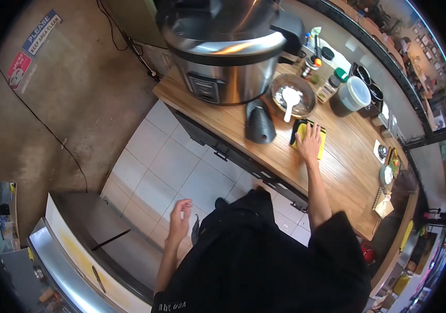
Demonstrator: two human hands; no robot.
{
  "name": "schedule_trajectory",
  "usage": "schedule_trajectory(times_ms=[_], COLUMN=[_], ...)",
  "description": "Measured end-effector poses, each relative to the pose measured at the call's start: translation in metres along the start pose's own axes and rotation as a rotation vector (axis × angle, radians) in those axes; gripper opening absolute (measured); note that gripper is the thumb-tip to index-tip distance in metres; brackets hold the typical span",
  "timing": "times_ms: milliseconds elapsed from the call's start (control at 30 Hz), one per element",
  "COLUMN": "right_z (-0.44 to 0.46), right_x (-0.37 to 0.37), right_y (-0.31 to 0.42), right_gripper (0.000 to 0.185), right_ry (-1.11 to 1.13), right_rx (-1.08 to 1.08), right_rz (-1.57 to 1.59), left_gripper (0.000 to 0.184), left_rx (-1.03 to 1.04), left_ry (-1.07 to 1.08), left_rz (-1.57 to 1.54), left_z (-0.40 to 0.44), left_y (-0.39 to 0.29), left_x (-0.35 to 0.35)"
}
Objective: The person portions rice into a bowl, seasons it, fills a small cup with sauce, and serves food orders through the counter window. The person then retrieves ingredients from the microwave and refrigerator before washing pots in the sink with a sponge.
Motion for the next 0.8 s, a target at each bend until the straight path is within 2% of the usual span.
schedule_trajectory(times_ms=[67, 100, 167, 233, 267, 333, 400, 433, 467, 500, 533, 567, 600, 667, 800], right_z=[-0.012, -0.022, -0.031, -0.034, -0.04, -0.052, -0.052, -0.056, -0.055, -0.049, -0.045, -0.044, -0.04, -0.03, -0.018], right_x=[0.029, 0.034, 0.035, 0.04, 0.032, -0.014, -0.028, 0.005, 0.022, 0.045, 0.067, 0.095, 0.106, 0.095, 0.087], right_y=[0.015, 0.03, 0.056, 0.051, 0.057, 0.102, 0.159, 0.168, 0.183, 0.188, 0.186, 0.184, 0.197, 0.238, 0.276], right_gripper=[0.069, 0.07, 0.069, 0.07, 0.066, 0.067, 0.07, 0.072, 0.059, 0.044, 0.03, 0.023, 0.02, 0.022, 0.027], right_ry=[0.11, 0.172, 0.146, 0.174, -0.027, -0.268, -0.208, -0.185, -0.206, -0.3, -0.28, -0.341, -0.477, -0.749, -1.06], right_rx=[0.159, 0.17, 0.182, 0.26, 0.336, 0.456, 1.017, 1.367, 1.51, 1.457, 1.542, 1.472, 1.511, 1.55, 1.605], right_rz=[-0.055, -0.049, -0.057, -0.104, -0.05, 0.124, 0.4, 0.854, 1.342, 1.629, 1.574, 1.552, 1.626, 1.552, 1.639], left_gripper=[0.024, 0.024, 0.025, 0.027, 0.027, 0.028, 0.029, 0.03, 0.03, 0.03, 0.031, 0.031, 0.031, 0.032, 0.035], left_rx=[0.026, 0.074, 0.126, 0.114, 0.134, 0.285, 0.265, 0.236, 0.234, 0.232, 0.239, 0.259, 0.269, 0.286, 0.33], left_ry=[-0.033, -0.051, -0.055, -0.203, -0.163, -0.176, -0.161, -0.184, -0.129, -0.148, -0.175, -0.142, -0.087, 0.019, 0.147], left_rz=[0.005, 0.084, 0.144, 0.058, 0.062, 0.189, 0.187, 0.187, 0.203, 0.15, 0.084, 0.081, 0.1, 0.149, 0.173], left_z=[0.025, 0.043, 0.088, 0.129, 0.15, 0.202, 0.25, 0.271, 0.283, 0.3, 0.322, 0.337, 0.348, 0.371, 0.421], left_y=[-0.002, -0.002, -0.002, -0.003, -0.001, 0.002, 0.012, 0.016, 0.019, 0.021, 0.021, 0.019, 0.02, 0.023, 0.016], left_x=[-0.057, -0.086, -0.126, -0.17, -0.193, -0.231, -0.27, -0.285, -0.298, -0.312, -0.322, -0.33, -0.337, -0.356, -0.381])
Point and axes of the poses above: each hand's wrist, its own z-axis towards the middle knuckle, its own x-axis out of the palm, y = z × x, the point moved 4 cm from there along z, towards the middle knuckle, and after that the axes turned 6 degrees about -y, right-handed, at the moved point
